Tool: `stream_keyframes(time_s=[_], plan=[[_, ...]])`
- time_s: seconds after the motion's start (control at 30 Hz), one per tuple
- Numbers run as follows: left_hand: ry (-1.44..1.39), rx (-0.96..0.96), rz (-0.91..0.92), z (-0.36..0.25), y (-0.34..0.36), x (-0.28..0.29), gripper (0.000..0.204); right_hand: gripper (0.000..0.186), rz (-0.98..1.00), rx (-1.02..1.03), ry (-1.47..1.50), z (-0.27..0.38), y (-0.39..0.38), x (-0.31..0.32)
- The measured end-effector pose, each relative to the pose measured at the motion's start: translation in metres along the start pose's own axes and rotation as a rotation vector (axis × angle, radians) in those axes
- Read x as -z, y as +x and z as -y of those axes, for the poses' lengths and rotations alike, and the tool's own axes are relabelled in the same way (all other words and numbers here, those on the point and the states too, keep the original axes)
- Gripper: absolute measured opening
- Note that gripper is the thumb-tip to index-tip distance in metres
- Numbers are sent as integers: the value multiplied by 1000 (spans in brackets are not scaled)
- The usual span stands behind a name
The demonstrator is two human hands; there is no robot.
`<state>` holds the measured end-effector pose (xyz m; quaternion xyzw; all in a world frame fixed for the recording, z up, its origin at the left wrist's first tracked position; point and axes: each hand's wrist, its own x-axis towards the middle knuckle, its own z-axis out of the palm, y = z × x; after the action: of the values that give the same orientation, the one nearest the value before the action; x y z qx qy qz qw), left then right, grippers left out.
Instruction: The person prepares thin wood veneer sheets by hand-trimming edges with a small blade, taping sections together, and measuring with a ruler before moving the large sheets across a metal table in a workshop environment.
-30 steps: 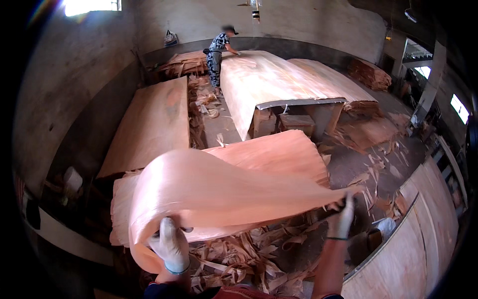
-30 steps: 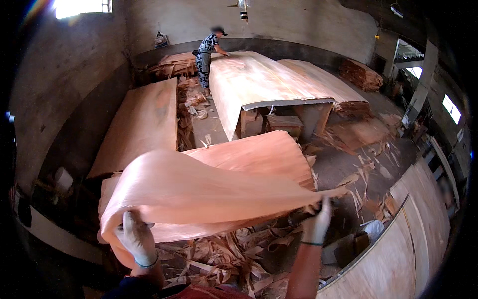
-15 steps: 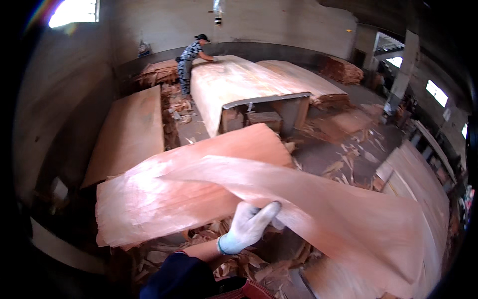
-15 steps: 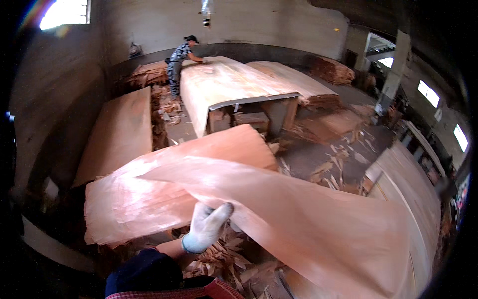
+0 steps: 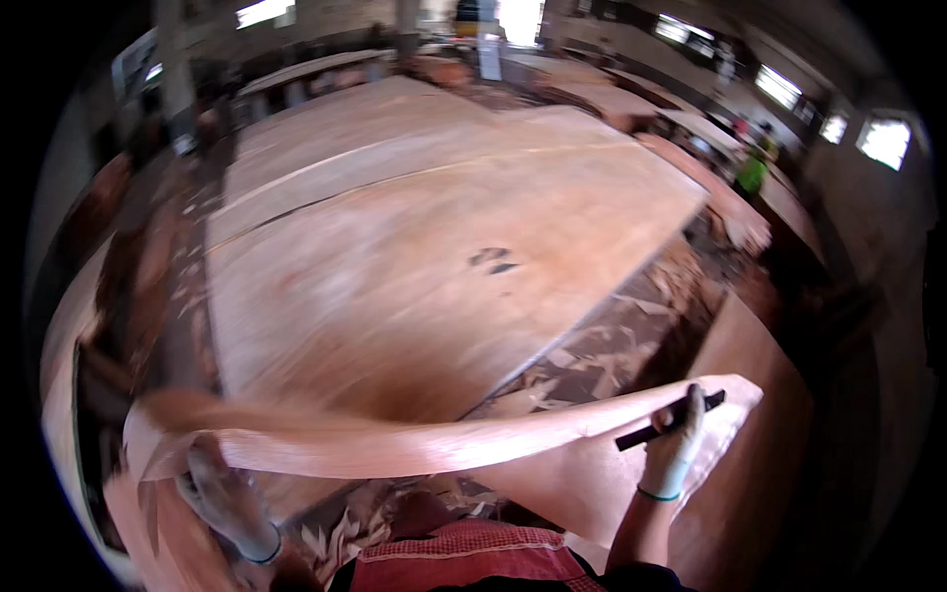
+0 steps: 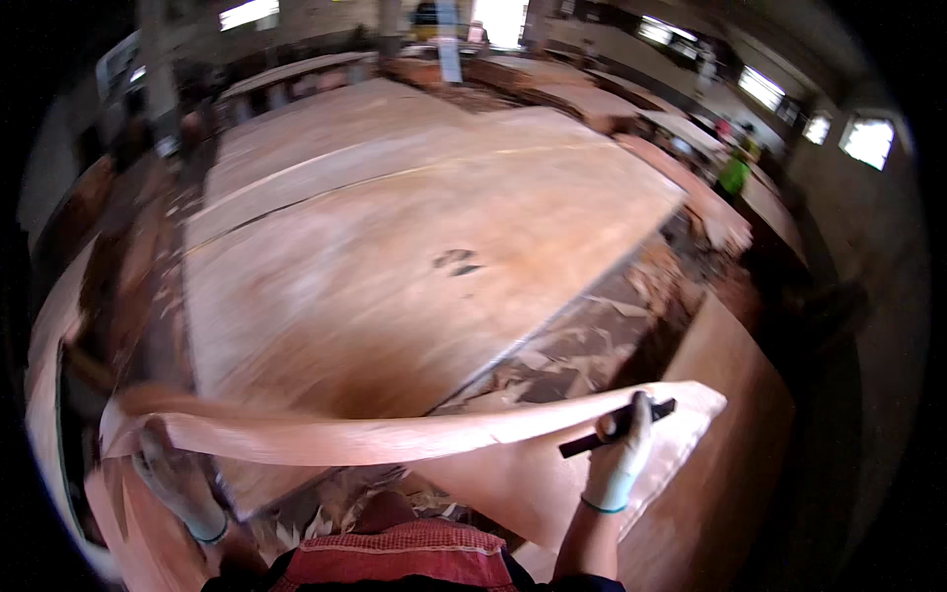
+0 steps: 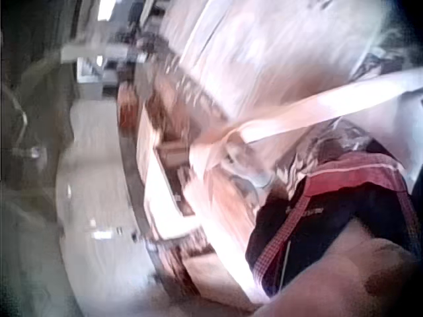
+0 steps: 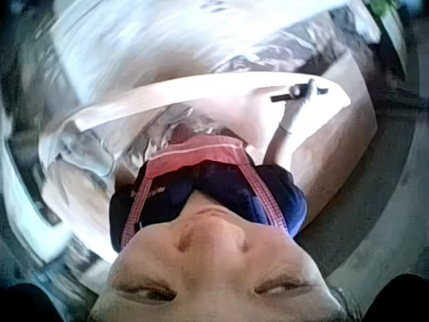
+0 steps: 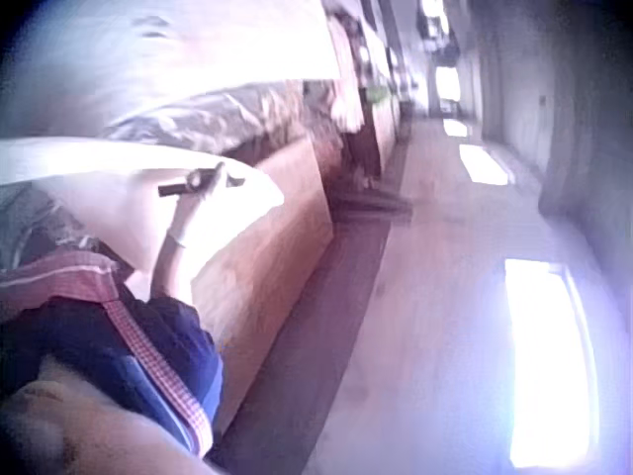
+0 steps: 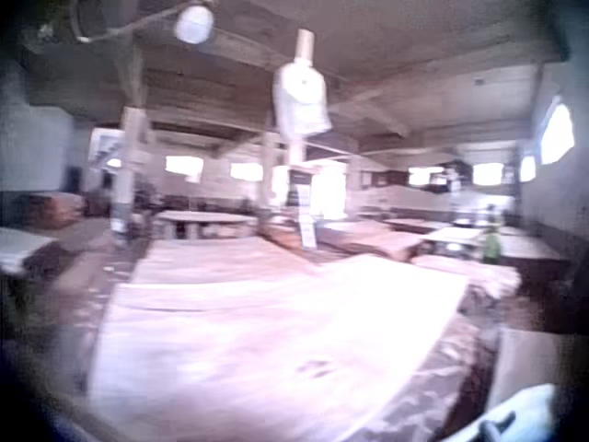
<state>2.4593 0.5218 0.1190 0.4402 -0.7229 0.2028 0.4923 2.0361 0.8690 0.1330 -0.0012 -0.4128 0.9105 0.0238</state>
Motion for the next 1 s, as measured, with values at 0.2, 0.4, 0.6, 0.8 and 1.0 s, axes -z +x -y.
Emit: stream_keyframes(time_s=[0.2, 0.4, 0.6, 0.8, 1.0], plan=[[-1056, 230, 364, -110, 62, -157, 36, 17, -52, 67, -64, -37, 35, 27], [-1347, 629, 742, -266, 72, -319, 31, 16, -158, -39, -432, -69, 163, 30], [-1329, 131, 944, -420, 43, -402, 46, 20, -171, -40, -443, -104, 296, 15], [-1112, -774, 728, -685, 55, -404, 54, 21, -66, 35, -511, -103, 444, -14], [-1117, -838, 1390, -861, 43, -481, 41, 20, 130, -108, -588, -53, 572, 3]])
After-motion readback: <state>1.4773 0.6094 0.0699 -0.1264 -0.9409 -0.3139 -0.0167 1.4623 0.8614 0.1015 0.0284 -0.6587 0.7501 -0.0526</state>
